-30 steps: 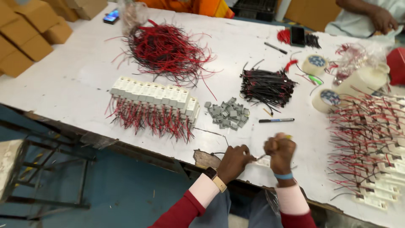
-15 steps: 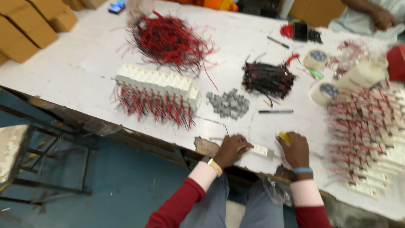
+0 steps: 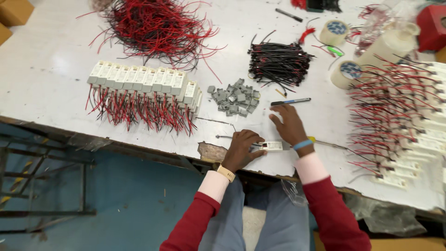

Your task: The person sits at a workbench and uses a yellow screwdriver to attach red and black wires to small white electrical modules. They repeatedly tighten terminal screws, then place the finished units into a cardboard box.

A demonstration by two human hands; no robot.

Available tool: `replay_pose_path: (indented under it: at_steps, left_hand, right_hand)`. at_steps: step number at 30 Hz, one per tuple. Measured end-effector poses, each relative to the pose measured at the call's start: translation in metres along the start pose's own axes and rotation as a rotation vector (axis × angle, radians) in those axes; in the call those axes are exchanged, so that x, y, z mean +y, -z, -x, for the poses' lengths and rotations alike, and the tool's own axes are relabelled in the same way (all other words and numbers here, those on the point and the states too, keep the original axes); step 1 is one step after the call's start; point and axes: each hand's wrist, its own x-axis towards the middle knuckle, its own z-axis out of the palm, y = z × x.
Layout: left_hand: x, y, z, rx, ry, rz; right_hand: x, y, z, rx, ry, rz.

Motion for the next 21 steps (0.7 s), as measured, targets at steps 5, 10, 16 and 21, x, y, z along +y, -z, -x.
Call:
replay_pose_path:
  at_steps: [5, 10, 16, 21]
  left_hand:
    - [-0.002, 0.000, -0.001, 0.083, 0.002, 0.014]
    - [0.004, 0.007, 0.000, 0.050, 0.059, 0.067]
    - [0.016, 0.013, -0.014, 0.036, 0.229, 0.087]
    - [0.025, 0.019, -0.022, 0.088, 0.175, 0.058]
  right_hand:
    - [0.003, -0.048, -0.048, -0.123, 0.104, 0.112]
    - [0.012, -0.049, -0.030, -0.057, 0.014, 0.059]
    - [-0.003, -0.020, -0.033, -0.036, -0.149, -0.223]
    - [-0.030, 0.012, 0.000, -0.071, -0.225, -0.352]
